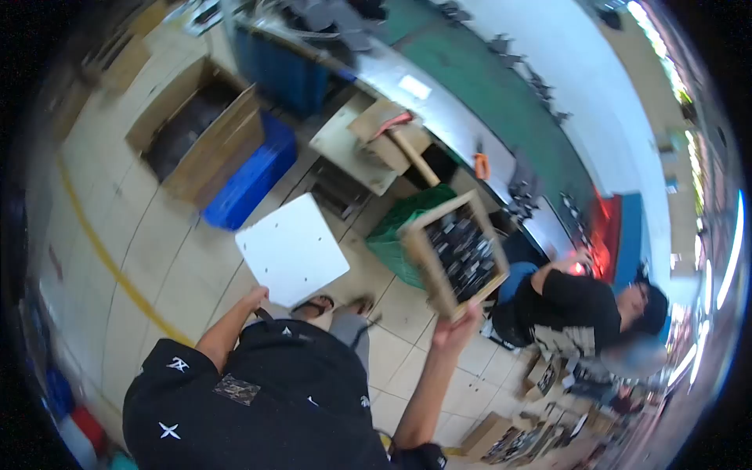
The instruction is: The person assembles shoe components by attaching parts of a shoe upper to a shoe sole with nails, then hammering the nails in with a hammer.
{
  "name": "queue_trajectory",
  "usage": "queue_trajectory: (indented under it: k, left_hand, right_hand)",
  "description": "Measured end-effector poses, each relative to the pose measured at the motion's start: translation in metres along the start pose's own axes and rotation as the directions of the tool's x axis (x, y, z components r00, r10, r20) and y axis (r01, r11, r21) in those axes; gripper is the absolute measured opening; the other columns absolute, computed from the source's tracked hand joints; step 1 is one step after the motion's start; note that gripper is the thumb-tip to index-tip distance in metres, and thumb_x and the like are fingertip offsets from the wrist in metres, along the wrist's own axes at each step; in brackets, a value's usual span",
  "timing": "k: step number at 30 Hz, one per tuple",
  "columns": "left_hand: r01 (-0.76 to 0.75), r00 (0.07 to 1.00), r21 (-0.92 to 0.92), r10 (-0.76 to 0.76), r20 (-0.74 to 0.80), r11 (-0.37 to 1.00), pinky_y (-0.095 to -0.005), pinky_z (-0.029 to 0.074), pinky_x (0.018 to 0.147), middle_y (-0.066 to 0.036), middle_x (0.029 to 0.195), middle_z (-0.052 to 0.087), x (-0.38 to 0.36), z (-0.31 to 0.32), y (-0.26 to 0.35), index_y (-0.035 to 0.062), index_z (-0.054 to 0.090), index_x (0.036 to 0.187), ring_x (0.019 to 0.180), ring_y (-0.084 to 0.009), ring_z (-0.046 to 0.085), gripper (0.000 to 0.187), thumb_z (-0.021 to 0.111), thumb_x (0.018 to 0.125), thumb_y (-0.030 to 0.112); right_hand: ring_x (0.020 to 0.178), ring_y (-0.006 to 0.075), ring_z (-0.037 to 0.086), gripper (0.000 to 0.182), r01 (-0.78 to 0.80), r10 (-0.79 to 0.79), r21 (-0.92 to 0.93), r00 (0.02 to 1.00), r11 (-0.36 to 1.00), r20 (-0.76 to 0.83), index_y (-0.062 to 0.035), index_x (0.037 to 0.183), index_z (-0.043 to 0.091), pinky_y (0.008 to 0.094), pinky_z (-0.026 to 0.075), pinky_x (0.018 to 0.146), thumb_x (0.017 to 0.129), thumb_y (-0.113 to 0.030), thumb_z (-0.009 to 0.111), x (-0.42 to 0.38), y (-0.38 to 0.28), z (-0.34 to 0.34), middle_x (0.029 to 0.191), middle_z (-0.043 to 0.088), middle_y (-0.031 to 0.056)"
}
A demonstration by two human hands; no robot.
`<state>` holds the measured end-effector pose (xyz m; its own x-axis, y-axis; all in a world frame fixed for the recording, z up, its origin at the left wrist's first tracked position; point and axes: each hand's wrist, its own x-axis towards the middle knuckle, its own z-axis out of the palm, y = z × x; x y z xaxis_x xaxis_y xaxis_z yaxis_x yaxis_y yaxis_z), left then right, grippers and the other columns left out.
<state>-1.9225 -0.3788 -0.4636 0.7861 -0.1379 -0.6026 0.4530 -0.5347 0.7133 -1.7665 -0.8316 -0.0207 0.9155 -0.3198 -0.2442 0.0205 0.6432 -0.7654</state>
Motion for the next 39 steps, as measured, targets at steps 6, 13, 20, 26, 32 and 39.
queue_trajectory:
  k: [6,13,20,26,32,39]
  left_hand:
    - [0.606,0.528,-0.762,-0.832,0.171,0.228,-0.0524,0.042,0.087,-0.022,0.122,0.039,-0.044,0.004,0.038,0.0092,0.054,0.096,0.105,-0.0337,0.039,0.034,0.06,0.066,0.024]
    - [0.473,0.492,-0.816,-0.868,-0.07,0.333,-0.0441,0.044,0.073,-0.01,0.097,0.054,-0.09,0.058,0.02,0.0015,0.056,0.107,0.085,-0.0233,0.051,0.038,0.059,0.074,0.021]
    - [0.396,0.592,-0.865,-0.806,-0.016,0.308,-0.0345,0.048,0.083,-0.01,0.12,0.068,-0.12,0.017,0.231,0.0065,0.04,0.14,0.101,-0.0196,0.064,0.053,0.051,0.095,0.033]
    - [0.499,0.8,-0.636,-0.595,0.077,0.588,-0.0323,0.05,0.079,-0.007,0.113,0.068,-0.073,0.009,0.257,0.0073,0.053,0.132,0.094,-0.0169,0.063,0.045,0.048,0.098,0.037]
    - [0.526,0.846,-0.241,-0.475,0.241,0.815,-0.0409,0.054,0.08,-0.012,0.112,0.069,0.063,-0.072,0.2,0.0041,0.058,0.122,0.094,-0.0263,0.068,0.042,0.057,0.093,0.034]
    - [0.404,0.908,0.463,-0.286,-0.305,0.789,-0.0484,0.049,0.096,-0.021,0.122,0.065,0.209,-0.194,0.227,0.004,0.056,0.129,0.112,-0.0378,0.063,0.045,0.054,0.087,0.019]
  right_hand:
    - [0.104,0.027,0.067,0.029,-0.035,0.087,-0.184,0.955,0.982,0.282,-0.0058,0.111,0.055,0.0388,0.054,0.093,0.09,-0.022,0.067,0.285,-0.016,0.088,0.109,0.067,0.0095]
    - [0.073,0.013,0.062,0.024,-0.047,0.095,-0.153,0.942,0.987,0.322,-0.004,0.1,0.058,0.022,0.05,0.055,0.085,-0.014,0.074,0.48,0.036,0.147,0.089,0.062,0.005]
    - [0.083,0.0196,0.063,0.027,-0.178,0.226,-0.21,0.945,0.961,0.235,-0.0031,0.103,0.058,0.0301,0.052,0.069,0.083,-0.011,0.076,0.591,0.108,0.143,0.091,0.059,0.0059]
    - [0.105,0.0308,0.063,0.045,-0.324,0.441,-0.358,0.839,0.876,0.319,-0.0032,0.125,0.057,0.042,0.05,0.098,0.093,-0.031,0.07,0.619,0.121,0.114,0.114,0.065,0.0144]
    - [0.105,0.0269,0.064,0.075,0.063,0.426,-0.883,0.859,0.465,0.285,0.0057,0.137,0.052,0.0328,0.057,0.08,0.094,-0.055,0.061,0.629,0.085,0.116,0.125,0.059,0.0216]
    - [0.049,0.0124,0.053,0.053,0.224,-0.25,-0.938,0.955,0.265,0.158,0.0029,0.111,0.07,0.0258,0.049,0.05,0.101,-0.047,0.054,0.528,0.081,0.14,0.067,0.061,0.0074]
